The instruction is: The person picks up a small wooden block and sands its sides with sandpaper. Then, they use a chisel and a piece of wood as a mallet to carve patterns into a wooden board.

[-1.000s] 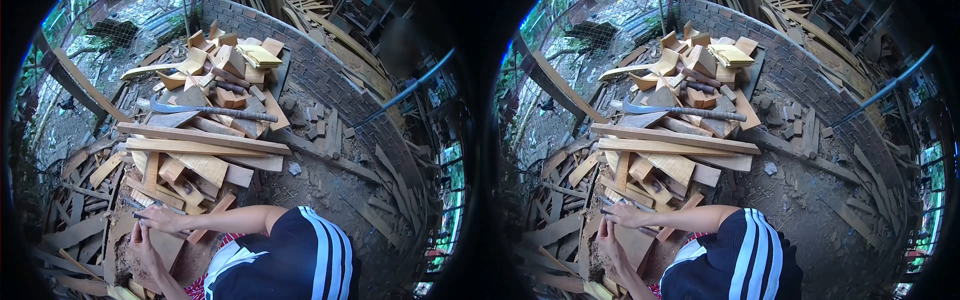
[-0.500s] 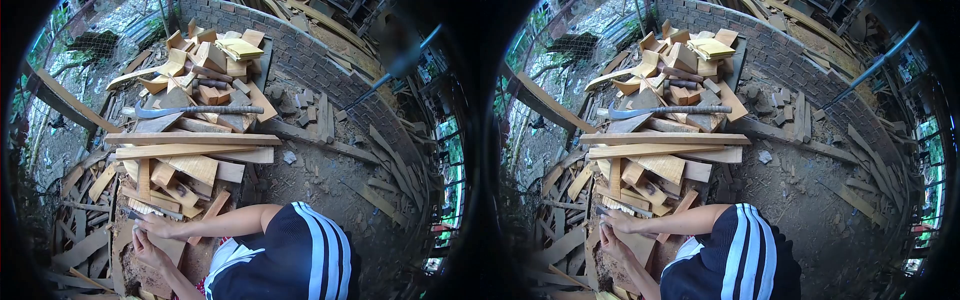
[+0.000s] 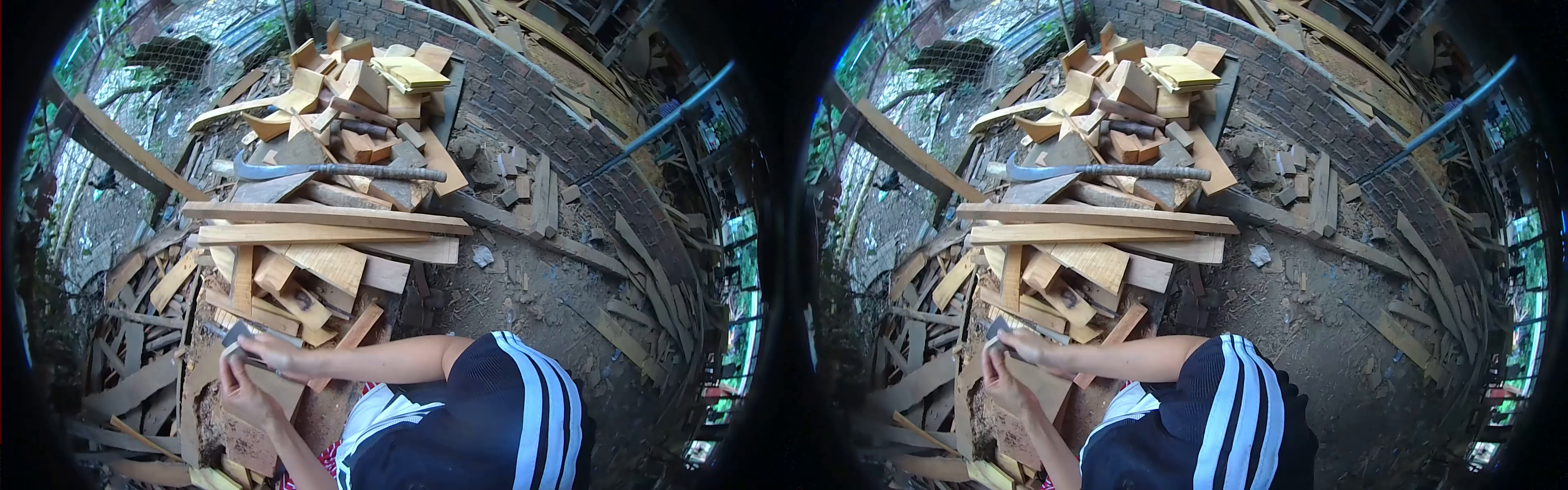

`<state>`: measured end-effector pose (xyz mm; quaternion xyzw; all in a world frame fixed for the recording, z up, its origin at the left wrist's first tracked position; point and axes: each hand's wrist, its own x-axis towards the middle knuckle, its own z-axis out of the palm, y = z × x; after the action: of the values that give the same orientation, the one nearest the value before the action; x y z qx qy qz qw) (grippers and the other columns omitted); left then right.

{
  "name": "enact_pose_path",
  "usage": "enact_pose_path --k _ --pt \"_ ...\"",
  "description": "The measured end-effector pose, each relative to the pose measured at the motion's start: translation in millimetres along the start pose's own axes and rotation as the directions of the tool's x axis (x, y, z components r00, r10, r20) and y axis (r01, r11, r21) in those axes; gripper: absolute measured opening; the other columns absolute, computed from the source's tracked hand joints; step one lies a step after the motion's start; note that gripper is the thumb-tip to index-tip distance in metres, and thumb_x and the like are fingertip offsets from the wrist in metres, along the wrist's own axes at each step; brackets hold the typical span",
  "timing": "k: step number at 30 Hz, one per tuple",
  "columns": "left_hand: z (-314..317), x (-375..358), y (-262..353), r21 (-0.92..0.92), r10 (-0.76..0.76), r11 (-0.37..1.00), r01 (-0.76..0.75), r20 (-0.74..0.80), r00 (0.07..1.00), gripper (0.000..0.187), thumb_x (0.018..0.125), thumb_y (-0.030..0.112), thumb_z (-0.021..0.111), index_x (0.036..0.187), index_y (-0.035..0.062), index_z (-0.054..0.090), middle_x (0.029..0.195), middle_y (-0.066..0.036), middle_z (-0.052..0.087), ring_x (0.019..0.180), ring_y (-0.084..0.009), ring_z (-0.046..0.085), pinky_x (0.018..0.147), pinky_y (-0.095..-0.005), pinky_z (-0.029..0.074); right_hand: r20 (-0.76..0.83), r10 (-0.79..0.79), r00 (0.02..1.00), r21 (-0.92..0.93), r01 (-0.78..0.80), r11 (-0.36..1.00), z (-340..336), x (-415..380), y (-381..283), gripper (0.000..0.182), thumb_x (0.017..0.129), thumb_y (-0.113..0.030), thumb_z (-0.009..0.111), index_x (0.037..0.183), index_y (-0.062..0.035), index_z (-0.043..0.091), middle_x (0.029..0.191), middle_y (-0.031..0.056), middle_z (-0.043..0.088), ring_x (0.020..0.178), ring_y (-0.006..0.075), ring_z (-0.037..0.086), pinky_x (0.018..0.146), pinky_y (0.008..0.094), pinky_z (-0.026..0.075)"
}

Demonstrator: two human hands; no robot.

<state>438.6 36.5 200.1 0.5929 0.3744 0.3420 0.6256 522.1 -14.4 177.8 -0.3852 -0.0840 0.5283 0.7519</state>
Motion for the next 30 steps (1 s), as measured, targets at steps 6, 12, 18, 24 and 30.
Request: enact_pose_path --k 6,12,18,24,30 --pt "-3.6 8.2 -3.1 0.132 0.054 0.99 -0.047 -0.055 0.997 0.028 0.093 0.014 0.059 0.115 -0.0043 0.061 0.098 -0.008 0.067 0.084 -0.0108 0.06 0.076 -0.0246 0.048 -0.163 0.2 0.966 0.079 -0.189 0.979 17.9 -22.6 -21.4 0.033 0.1 -0.032 0.039 0.096 -0.0058 0.058 0.091 0.0017 0.059 0.083 0.0107 0.053 0.08 0.0278 0.044" --pt "11.0 -1.8 -4.0 0.247 0.178 0.955 -0.161 -0.046 0.983 0.027 0.093 0.012 0.059 0.112 -0.006 0.061 0.1 -0.009 0.066 0.086 -0.0125 0.06 0.078 -0.0259 0.049 -0.067 0.221 0.973 0.23 -0.201 0.952 -0.7 -0.8 -0.7 0.026 0.1 -0.037 0.041 0.104 -0.0177 0.058 0.086 -0.0065 0.056 0.074 0.0046 0.044 0.063 0.025 0.035" --pt "7.7 -4.6 -21.6 0.176 0.129 0.978 -0.115 -0.072 0.989 0.03 0.093 0.013 0.059 0.115 -0.0068 0.058 0.101 -0.011 0.066 0.089 -0.0139 0.061 0.081 -0.0261 0.049 -0.072 0.215 0.974 0.359 -0.176 0.917 -12.9 15.3 28.6 0.026 0.1 -0.035 0.042 0.106 -0.0149 0.058 0.092 -0.0017 0.059 0.071 0.006 0.046 0.057 0.022 0.032" --pt "-9.9 14.8 -42.3 0.104 0.073 0.993 -0.059 -0.138 0.988 0.026 0.092 0.015 0.06 0.109 -0.005 0.061 0.099 -0.008 0.065 0.088 -0.0131 0.06 0.081 -0.0268 0.048 -0.237 0.368 0.899 0.145 -0.342 0.928 -6.4 -19.0 5.5 0.032 0.095 -0.043 0.049 0.104 -0.0131 0.056 0.088 -0.0016 0.055 0.077 0.0094 0.049 0.064 0.0281 0.042" --pt "-38.9 11.2 -56.0 -0.913 -0.345 0.311 0.263 0.15 0.926 0.023 0.092 0.012 0.058 0.109 -0.0029 0.058 0.101 -0.012 0.061 0.088 -0.0187 0.058 0.078 -0.0264 0.051 -0.196 0.03 0.98 -0.466 -0.12 0.876 -33.3 -31.1 1.6 0.045 0.097 -0.043 0.043 0.107 -0.0016 0.059 0.083 0.0022 0.058 0.076 0.0143 0.053 0.074 0.0295 0.043"
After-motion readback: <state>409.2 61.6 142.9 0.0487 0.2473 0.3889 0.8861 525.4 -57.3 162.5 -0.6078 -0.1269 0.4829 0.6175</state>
